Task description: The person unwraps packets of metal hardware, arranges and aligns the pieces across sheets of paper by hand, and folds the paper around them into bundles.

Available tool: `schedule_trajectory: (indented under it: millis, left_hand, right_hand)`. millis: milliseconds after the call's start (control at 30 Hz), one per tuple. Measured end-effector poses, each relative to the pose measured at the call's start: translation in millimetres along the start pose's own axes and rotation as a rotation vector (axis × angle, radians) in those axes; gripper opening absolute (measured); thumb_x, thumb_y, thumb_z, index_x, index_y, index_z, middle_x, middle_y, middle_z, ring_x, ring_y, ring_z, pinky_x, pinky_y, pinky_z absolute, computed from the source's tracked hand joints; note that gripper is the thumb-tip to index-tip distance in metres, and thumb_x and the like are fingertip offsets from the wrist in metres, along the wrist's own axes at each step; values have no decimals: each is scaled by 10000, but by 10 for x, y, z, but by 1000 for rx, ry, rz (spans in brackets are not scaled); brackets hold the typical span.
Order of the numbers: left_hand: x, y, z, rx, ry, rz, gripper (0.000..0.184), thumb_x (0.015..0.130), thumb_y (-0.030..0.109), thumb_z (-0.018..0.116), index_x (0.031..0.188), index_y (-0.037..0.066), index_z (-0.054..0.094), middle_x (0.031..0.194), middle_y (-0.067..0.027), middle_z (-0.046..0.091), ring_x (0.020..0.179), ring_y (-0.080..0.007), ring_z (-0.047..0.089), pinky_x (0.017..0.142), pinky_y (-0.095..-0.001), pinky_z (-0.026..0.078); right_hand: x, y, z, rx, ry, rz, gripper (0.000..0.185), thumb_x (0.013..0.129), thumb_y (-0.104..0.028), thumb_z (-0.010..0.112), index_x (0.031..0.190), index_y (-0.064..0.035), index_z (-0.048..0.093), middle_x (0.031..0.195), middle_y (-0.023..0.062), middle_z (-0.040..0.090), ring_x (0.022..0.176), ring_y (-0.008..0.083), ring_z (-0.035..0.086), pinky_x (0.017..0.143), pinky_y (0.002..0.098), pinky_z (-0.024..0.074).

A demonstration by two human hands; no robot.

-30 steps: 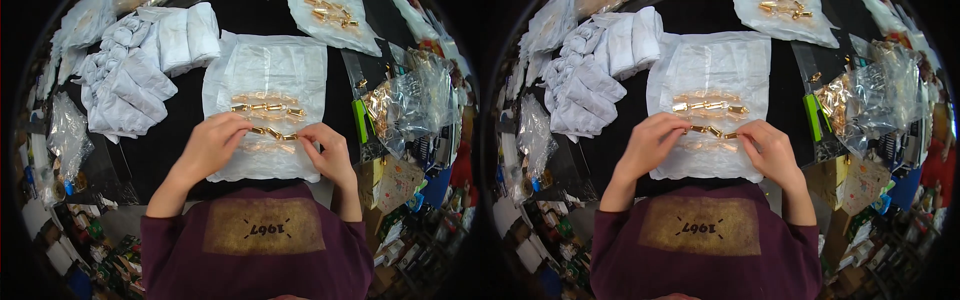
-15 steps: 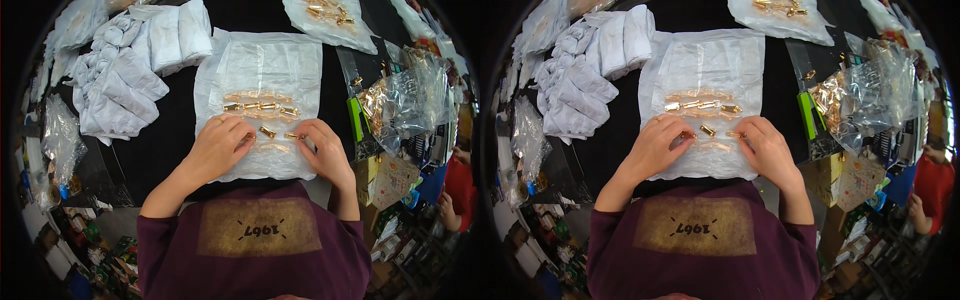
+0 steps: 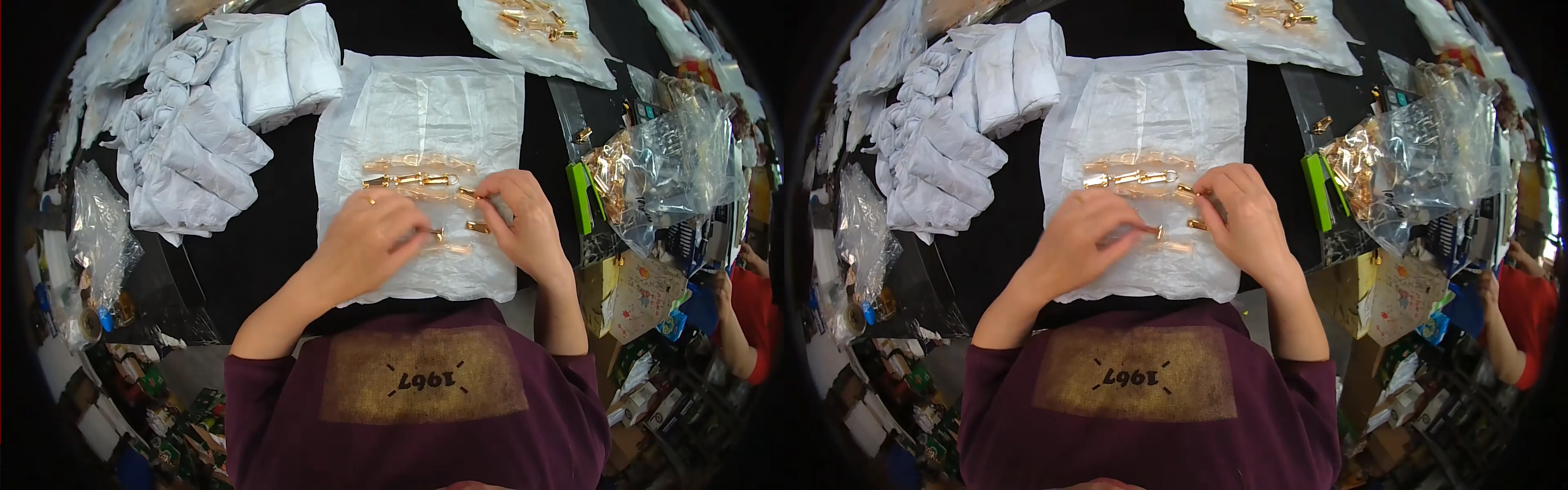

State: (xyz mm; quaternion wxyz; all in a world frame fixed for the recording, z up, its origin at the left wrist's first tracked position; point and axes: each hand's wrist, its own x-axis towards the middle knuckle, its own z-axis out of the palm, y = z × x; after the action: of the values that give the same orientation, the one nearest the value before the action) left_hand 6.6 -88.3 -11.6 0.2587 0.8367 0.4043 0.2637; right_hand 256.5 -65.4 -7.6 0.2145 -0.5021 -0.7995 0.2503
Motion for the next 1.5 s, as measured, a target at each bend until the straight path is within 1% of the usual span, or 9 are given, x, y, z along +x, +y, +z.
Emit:
schedule_trajectory:
  millis: [67, 200, 300, 600, 900, 1033, 1233, 1433, 1500]
  left_hand:
    - [23, -65, -33, 47, 146, -129, 149, 851, 84, 676, 995, 64, 647, 987, -65, 634, 939, -268, 617, 839, -392, 473]
    - [60, -220, -123, 164, 203, -212, 136, 874, 66, 646, 1009, 51, 645, 1001, -73, 638, 918, -291, 621, 819, -393, 487]
    - [39, -241, -156, 141, 172, -221, 146, 878, 61, 640, 1023, 45, 646, 999, -75, 637, 910, -293, 621, 815, -395, 490]
    - [-21, -287, -212, 122, 61, -298, 163, 863, 71, 662, 1021, 29, 668, 1001, -89, 636, 903, -306, 623, 807, -399, 497]
    - [-57, -281, -244, 89, 86, -304, 196, 845, 77, 688, 1033, 24, 671, 968, -83, 660, 876, -290, 635, 776, -364, 506]
    - [-60, -297, -248, 63, 63, -300, 186, 851, 76, 672, 1028, 22, 666, 954, -109, 644, 865, -324, 626, 824, -404, 490]
    - [-43, -283, -253, 56, 42, -309, 138, 852, 90, 678, 981, 47, 657, 926, -102, 647, 859, -307, 628, 816, -400, 476]
    - [-30, -350, -288, 43, 3, -265, 122, 854, 98, 681, 971, 69, 663, 923, -86, 636, 874, -287, 624, 816, -390, 466]
    - [-19, -335, -319, 152, 95, -233, 125, 847, 110, 696, 964, 67, 685, 944, -73, 648, 902, -267, 622, 813, -371, 470]
  right_hand:
    - [4, -17, 1, 37, 3, 16, 183, 813, 14, 686, 995, -5, 672, 1015, 123, 635, 940, 284, 622, 822, 347, 502]
    - [20, -58, 2, 128, 17, 41, 192, 799, 27, 683, 987, -14, 674, 1016, 116, 630, 938, 278, 618, 827, 351, 498]
    - [36, -63, -3, 169, 30, 46, 198, 790, 33, 682, 978, -26, 677, 1003, 106, 625, 941, 272, 612, 834, 352, 494]
    - [263, -104, 94, -35, 15, -134, 226, 784, 14, 703, 1001, -50, 704, 966, 81, 596, 924, 264, 571, 795, 359, 483]
    - [376, -156, 213, -116, -13, -207, 216, 791, 1, 709, 1004, -35, 700, 942, 77, 611, 930, 266, 572, 798, 364, 485]
    - [348, -147, 188, -42, 35, -202, 194, 786, -3, 714, 975, -30, 679, 912, 79, 619, 941, 273, 578, 796, 366, 485]
    - [360, -148, 158, -8, 6, -137, 157, 775, 3, 715, 912, -32, 646, 892, 78, 631, 957, 285, 584, 807, 374, 482]
    - [371, -89, 208, -45, 0, -223, 155, 773, 14, 705, 909, -38, 649, 933, 68, 647, 979, 293, 582, 854, 388, 467]
    - [366, -77, 208, -53, 11, -224, 160, 774, 14, 703, 916, -40, 653, 942, 66, 650, 985, 294, 582, 866, 392, 463]
